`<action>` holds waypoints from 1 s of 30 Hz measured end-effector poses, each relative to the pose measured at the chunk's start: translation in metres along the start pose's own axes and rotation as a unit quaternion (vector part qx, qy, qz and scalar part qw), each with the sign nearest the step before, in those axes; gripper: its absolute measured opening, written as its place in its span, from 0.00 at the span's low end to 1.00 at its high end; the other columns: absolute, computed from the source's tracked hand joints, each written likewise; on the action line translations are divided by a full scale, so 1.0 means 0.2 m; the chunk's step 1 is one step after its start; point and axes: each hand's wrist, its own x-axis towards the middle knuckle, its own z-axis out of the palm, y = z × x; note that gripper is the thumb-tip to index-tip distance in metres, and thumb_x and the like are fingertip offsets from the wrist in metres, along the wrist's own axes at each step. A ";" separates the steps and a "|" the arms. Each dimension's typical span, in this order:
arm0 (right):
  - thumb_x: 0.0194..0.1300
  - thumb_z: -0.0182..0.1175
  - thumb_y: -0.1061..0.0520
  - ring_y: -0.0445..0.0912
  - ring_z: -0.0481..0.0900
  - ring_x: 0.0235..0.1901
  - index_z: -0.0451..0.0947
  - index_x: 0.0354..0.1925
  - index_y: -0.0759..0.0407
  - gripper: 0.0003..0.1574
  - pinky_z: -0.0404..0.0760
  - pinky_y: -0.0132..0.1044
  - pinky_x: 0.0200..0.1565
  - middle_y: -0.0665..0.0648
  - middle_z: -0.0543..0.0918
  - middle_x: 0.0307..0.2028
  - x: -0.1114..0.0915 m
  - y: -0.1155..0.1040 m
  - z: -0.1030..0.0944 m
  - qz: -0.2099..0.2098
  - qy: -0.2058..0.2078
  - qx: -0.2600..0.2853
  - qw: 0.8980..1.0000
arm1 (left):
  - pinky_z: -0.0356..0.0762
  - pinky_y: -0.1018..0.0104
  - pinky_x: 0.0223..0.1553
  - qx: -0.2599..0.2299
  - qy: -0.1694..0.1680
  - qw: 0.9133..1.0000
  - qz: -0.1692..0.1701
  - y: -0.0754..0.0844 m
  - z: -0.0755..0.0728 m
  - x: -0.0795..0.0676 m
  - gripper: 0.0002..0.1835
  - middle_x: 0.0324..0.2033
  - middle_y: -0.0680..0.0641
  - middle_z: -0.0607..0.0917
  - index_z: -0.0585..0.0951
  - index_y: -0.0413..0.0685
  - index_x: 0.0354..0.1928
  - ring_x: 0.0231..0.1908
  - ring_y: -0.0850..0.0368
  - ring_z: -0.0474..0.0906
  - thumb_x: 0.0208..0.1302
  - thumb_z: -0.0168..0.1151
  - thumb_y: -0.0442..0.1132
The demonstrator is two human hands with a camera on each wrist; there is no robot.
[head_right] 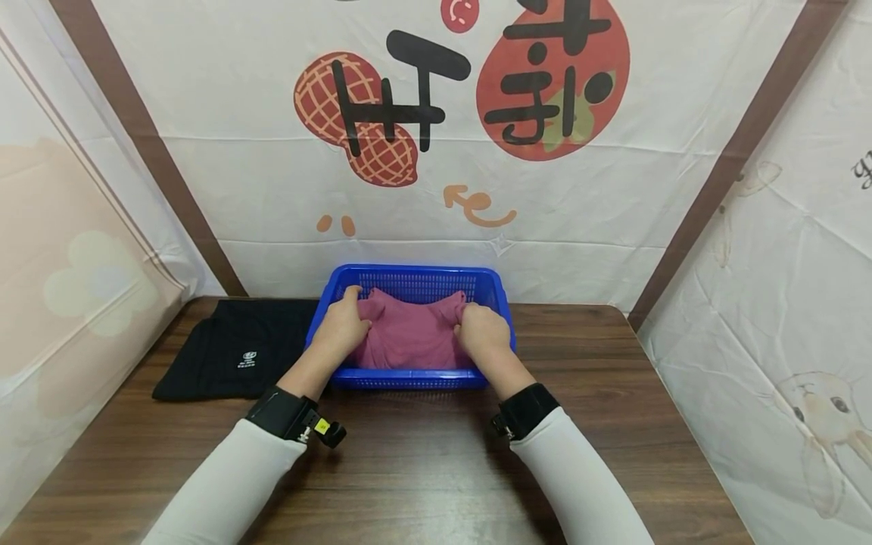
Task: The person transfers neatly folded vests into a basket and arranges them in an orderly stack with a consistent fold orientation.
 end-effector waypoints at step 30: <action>0.71 0.64 0.43 0.51 0.81 0.33 0.82 0.46 0.63 0.24 0.86 0.51 0.38 0.62 0.88 0.41 0.00 -0.02 0.03 0.001 -0.022 -0.046 0.999 | 0.77 0.44 0.58 0.025 -0.041 0.999 -0.003 0.00 0.02 -0.01 0.40 0.71 0.33 0.70 0.50 0.49 0.81 0.65 0.39 0.74 0.72 0.55 0.31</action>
